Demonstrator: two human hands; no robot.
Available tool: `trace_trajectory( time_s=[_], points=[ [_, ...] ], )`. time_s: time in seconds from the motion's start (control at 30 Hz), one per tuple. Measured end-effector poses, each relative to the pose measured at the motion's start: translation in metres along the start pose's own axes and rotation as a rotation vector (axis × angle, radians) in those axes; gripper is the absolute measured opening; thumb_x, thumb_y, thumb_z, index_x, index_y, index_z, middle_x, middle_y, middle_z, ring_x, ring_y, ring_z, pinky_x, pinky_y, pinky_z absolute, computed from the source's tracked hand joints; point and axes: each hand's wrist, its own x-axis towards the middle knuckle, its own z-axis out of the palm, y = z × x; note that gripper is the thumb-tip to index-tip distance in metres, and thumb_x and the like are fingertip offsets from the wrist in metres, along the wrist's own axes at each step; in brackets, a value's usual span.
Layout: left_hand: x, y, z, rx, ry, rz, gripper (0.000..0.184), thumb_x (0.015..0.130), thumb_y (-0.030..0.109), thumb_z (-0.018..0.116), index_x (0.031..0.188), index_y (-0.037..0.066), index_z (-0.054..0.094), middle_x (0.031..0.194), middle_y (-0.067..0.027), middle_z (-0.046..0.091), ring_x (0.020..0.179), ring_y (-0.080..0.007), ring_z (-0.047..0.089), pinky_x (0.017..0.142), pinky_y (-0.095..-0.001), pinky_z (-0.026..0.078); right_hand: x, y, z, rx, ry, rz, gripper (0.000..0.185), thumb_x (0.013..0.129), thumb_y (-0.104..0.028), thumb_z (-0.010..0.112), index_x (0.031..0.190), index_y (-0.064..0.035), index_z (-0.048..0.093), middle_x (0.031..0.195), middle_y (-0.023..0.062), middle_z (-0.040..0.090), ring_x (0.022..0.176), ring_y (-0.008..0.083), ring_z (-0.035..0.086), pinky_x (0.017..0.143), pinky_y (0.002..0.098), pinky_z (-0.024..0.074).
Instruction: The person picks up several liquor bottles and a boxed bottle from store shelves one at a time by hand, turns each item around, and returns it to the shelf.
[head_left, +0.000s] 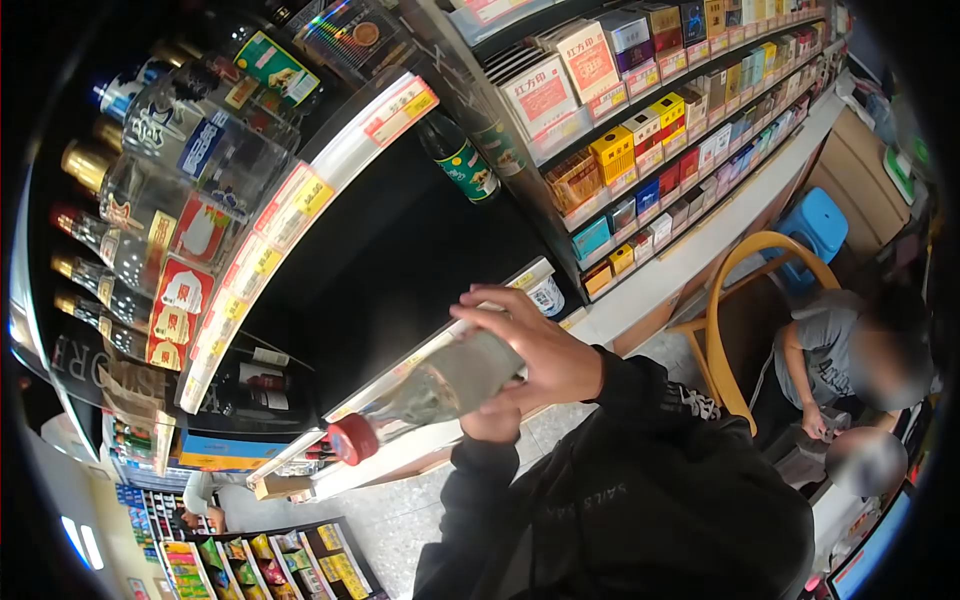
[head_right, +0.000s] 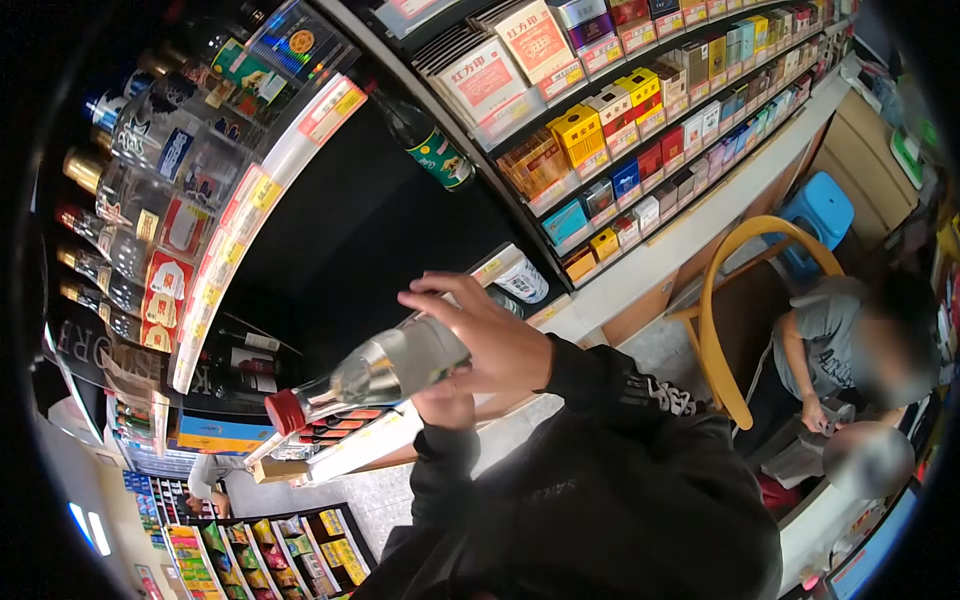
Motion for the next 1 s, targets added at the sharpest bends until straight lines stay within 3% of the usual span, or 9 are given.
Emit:
trace_trajectory(
  time_s=[0.13,0.27,0.4,0.63,0.67,0.8,0.9,0.97,1.0],
  points=[
    [0.063,-0.021,0.012,-0.165,0.106,0.205,0.072,0.079,0.01,0.069,0.136,-0.003,0.028,0.133,-0.0164,0.042,0.124,-0.0267,0.043,0.105,-0.0396,0.032,-0.002,0.027,-0.004,-0.001,0.246,0.066,0.059,0.081,-0.014,0.065,0.133,-0.0055,0.04,0.135,0.0181,0.034,0.128,0.034,0.032,0.106,0.0389,0.0274],
    [0.11,-0.057,0.01,0.063,0.164,0.365,0.063,0.079,0.013,0.072,0.129,-0.006,0.039,0.127,-0.0175,0.05,0.118,-0.0281,0.049,0.1,-0.0375,0.038,-0.023,0.055,-0.026,0.008,0.141,0.156,0.049,0.084,-0.01,0.059,0.13,-0.003,0.044,0.13,0.0166,0.042,0.123,0.0307,0.038,0.104,0.0368,0.0296],
    [0.134,-0.081,0.009,0.08,0.109,0.29,0.061,0.077,0.005,0.072,0.127,-0.007,0.039,0.121,-0.0186,0.052,0.11,-0.027,0.055,0.091,-0.0347,0.046,-0.041,0.066,-0.039,0.145,0.121,0.273,0.039,0.087,-0.01,0.057,0.125,-0.003,0.05,0.124,0.0148,0.047,0.118,0.0295,0.044,0.101,0.0351,0.0336],
    [0.175,-0.086,0.021,0.238,0.037,0.227,0.069,0.075,0.002,0.073,0.13,-0.005,0.032,0.118,-0.019,0.053,0.107,-0.0269,0.057,0.089,-0.0349,0.048,-0.078,0.09,-0.033,0.24,-0.077,0.367,0.039,0.089,-0.015,0.055,0.126,-0.0033,0.049,0.121,0.0164,0.049,0.12,0.0296,0.044,0.1,0.0367,0.0355],
    [0.178,-0.088,0.025,0.206,0.054,0.229,0.07,0.077,0.024,0.076,0.128,-0.003,0.037,0.119,-0.0118,0.053,0.103,-0.0186,0.056,0.084,-0.0288,0.048,-0.086,0.092,-0.03,0.371,-0.107,0.438,0.039,0.09,-0.015,0.054,0.126,-0.003,0.049,0.122,0.0165,0.05,0.119,0.0283,0.045,0.099,0.036,0.0374],
    [0.186,-0.095,0.035,0.216,0.07,0.213,0.069,0.077,0.024,0.077,0.127,-0.002,0.037,0.114,-0.0115,0.056,0.099,-0.0184,0.058,0.08,-0.0282,0.049,-0.109,0.11,-0.028,0.495,-0.263,0.569,0.037,0.093,-0.016,0.05,0.127,-0.0016,0.048,0.121,0.0167,0.05,0.115,0.0248,0.05,0.096,0.0339,0.042],
    [0.187,-0.084,0.04,0.273,0.054,0.131,0.065,0.077,0.021,0.076,0.125,-0.002,0.039,0.106,-0.013,0.06,0.092,-0.0202,0.062,0.076,-0.028,0.049,-0.109,0.11,-0.037,0.551,-0.241,0.621,0.037,0.093,-0.015,0.05,0.126,-0.0005,0.048,0.12,0.0171,0.051,0.112,0.0251,0.053,0.096,0.0339,0.0412],
    [0.192,-0.07,0.047,0.348,0.022,0.035,0.054,0.076,0.009,0.073,0.115,-0.006,0.038,0.105,-0.0224,0.059,0.096,-0.0313,0.062,0.077,-0.0343,0.049,-0.109,0.119,-0.038,0.544,-0.261,0.604,0.036,0.093,-0.014,0.05,0.126,-0.0003,0.048,0.12,0.0167,0.052,0.112,0.0251,0.053,0.096,0.0331,0.0412],
    [0.194,-0.079,0.049,0.32,0.047,0.085,0.053,0.075,0.012,0.074,0.111,-0.006,0.04,0.1,-0.0239,0.06,0.092,-0.0371,0.061,0.074,-0.037,0.048,-0.108,0.124,-0.037,0.537,-0.272,0.587,0.036,0.093,-0.014,0.05,0.126,-0.0002,0.048,0.12,0.0168,0.052,0.112,0.0251,0.053,0.096,0.0329,0.0411]
  ],
)
